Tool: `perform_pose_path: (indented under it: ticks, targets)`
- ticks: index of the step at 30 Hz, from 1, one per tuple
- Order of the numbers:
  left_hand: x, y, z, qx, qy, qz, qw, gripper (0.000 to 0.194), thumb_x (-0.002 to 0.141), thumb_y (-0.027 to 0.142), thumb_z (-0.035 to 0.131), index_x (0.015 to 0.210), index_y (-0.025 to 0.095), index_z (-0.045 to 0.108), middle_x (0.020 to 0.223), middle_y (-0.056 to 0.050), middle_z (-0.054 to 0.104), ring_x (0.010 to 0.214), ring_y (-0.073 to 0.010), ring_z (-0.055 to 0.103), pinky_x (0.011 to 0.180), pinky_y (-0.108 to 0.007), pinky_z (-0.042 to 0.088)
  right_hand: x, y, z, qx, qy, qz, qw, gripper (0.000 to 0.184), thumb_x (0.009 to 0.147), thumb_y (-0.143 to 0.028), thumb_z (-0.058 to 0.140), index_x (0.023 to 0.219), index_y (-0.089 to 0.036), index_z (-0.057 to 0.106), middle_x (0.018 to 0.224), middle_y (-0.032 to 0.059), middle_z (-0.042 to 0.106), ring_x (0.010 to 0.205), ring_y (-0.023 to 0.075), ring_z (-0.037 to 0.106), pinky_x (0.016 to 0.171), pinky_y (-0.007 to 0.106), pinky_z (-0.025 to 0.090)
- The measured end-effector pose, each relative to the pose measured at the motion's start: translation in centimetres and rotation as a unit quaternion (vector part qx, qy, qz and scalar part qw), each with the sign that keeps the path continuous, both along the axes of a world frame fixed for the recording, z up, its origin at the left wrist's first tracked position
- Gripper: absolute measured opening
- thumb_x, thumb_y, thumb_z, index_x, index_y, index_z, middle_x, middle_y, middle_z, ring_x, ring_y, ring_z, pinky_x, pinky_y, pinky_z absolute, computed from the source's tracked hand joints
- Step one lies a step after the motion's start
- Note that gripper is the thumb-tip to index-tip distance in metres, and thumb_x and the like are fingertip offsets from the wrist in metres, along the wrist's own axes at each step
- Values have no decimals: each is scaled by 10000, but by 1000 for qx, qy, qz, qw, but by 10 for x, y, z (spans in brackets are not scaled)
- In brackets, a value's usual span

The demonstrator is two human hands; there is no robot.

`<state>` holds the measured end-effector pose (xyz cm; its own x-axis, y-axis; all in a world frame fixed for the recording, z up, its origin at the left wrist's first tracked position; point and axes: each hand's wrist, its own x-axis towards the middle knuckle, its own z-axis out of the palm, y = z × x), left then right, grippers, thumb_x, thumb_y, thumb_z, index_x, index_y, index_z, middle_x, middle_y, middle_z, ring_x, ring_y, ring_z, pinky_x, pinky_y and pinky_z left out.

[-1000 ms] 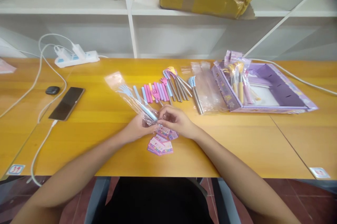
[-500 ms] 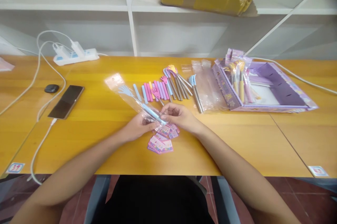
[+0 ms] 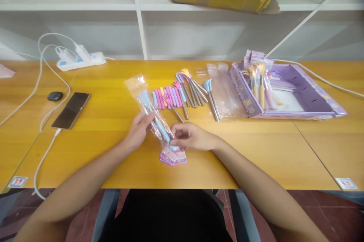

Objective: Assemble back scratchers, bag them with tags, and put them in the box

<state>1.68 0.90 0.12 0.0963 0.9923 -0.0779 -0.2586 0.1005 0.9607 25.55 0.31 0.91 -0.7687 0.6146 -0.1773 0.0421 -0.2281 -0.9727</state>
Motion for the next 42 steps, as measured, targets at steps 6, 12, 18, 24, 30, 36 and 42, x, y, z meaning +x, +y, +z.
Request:
perform_pose_path:
  ticks: [6, 12, 18, 24, 30, 36, 42]
  targets:
    - [-6, 17, 18, -47, -67, 146, 986, 408, 714, 440, 918, 958, 169, 736, 715, 41, 608, 581, -98, 504, 556, -231, 405, 5, 1, 2, 189, -68, 35, 979, 388, 959, -552, 789, 940, -175, 703, 830, 21, 709, 696, 140, 626, 647, 277, 473]
    - [-4, 9, 20, -79, 6, 88, 993, 415, 678, 387, 858, 1016, 169, 759, 713, 45, 593, 582, -113, 486, 549, -248, 392, 19, 14, 4, 494, -277, -12, 824, 413, 847, -505, 927, 936, -186, 680, 938, 25, 644, 793, 167, 559, 718, 297, 366]
    - [-3, -6, 8, 7, 156, -95, 983, 496, 786, 414, 858, 1222, 209, 740, 1043, -30, 737, 875, -202, 668, 805, -321, 544, 19, 14, 0, 486, -301, -24, 820, 422, 800, -399, 981, 971, -190, 657, 946, 13, 636, 813, 167, 559, 728, 291, 346]
    - [-1, -12, -1, 76, 203, -263, 940, 480, 931, 489, 805, 1305, 202, 716, 1293, -106, 735, 1158, -289, 698, 996, -395, 560, 23, 15, 9, 404, -269, -62, 872, 344, 837, -212, 923, 854, -207, 580, 785, -45, 615, 697, 121, 534, 652, 264, 328]
    - [0, -12, -2, 94, 193, -257, 942, 382, 1059, 515, 629, 1259, 213, 751, 1274, -98, 741, 1152, -264, 693, 1028, -385, 533, 29, 18, 10, 331, -213, -88, 915, 222, 955, -283, 810, 1089, -213, 648, 781, -49, 684, 660, 120, 595, 640, 263, 401]
    - [2, -11, 1, 47, 210, -184, 959, 391, 1003, 551, 644, 940, 179, 747, 863, -44, 727, 818, -208, 672, 768, -314, 544, 30, 21, 7, 390, -208, -113, 890, 222, 1043, -389, 715, 931, -200, 690, 775, -14, 669, 669, 117, 561, 645, 275, 402]
    - [5, -12, -1, 3, 151, -134, 980, 499, 968, 698, 680, 909, 211, 771, 877, -66, 729, 842, -231, 695, 728, -309, 551, 20, 12, 10, 453, -85, -242, 854, 245, 1039, -409, 731, 904, -220, 654, 810, -4, 624, 691, 136, 548, 669, 298, 453]
